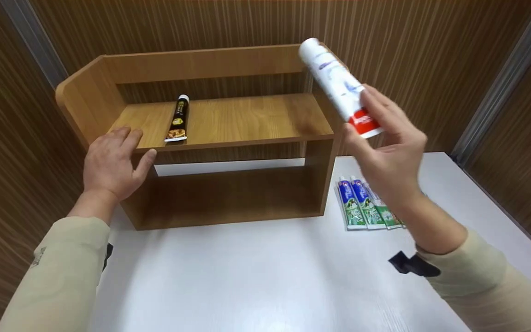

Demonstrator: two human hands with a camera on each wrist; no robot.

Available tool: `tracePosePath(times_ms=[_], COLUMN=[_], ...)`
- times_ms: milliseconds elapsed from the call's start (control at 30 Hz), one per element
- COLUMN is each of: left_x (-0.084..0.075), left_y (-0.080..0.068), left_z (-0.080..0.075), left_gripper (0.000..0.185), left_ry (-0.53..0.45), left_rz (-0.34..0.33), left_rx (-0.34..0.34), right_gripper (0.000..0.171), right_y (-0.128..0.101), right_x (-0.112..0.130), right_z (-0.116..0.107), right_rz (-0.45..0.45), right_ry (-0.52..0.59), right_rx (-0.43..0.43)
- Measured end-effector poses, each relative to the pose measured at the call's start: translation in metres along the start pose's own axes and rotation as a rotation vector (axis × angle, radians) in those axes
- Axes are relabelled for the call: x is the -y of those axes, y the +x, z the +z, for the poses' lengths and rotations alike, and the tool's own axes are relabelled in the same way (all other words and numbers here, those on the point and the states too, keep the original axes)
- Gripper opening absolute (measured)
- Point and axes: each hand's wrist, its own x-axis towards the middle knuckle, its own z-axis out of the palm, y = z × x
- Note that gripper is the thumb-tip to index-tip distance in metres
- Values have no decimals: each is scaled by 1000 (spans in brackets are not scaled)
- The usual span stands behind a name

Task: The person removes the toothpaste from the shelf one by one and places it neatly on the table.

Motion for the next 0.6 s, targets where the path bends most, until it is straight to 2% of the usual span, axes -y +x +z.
tracePosePath(times_ms=[600], left_x=[-1], left_y=[-3], left_z=[0], left_gripper=[67], left_ry=[19], left_rz=[-15], left_rx=[13], right_gripper=[47], right_y=[7], right_x=[-22], right_z=[-79], right_rz=[45], right_ry=[-128], right_rx=[-137])
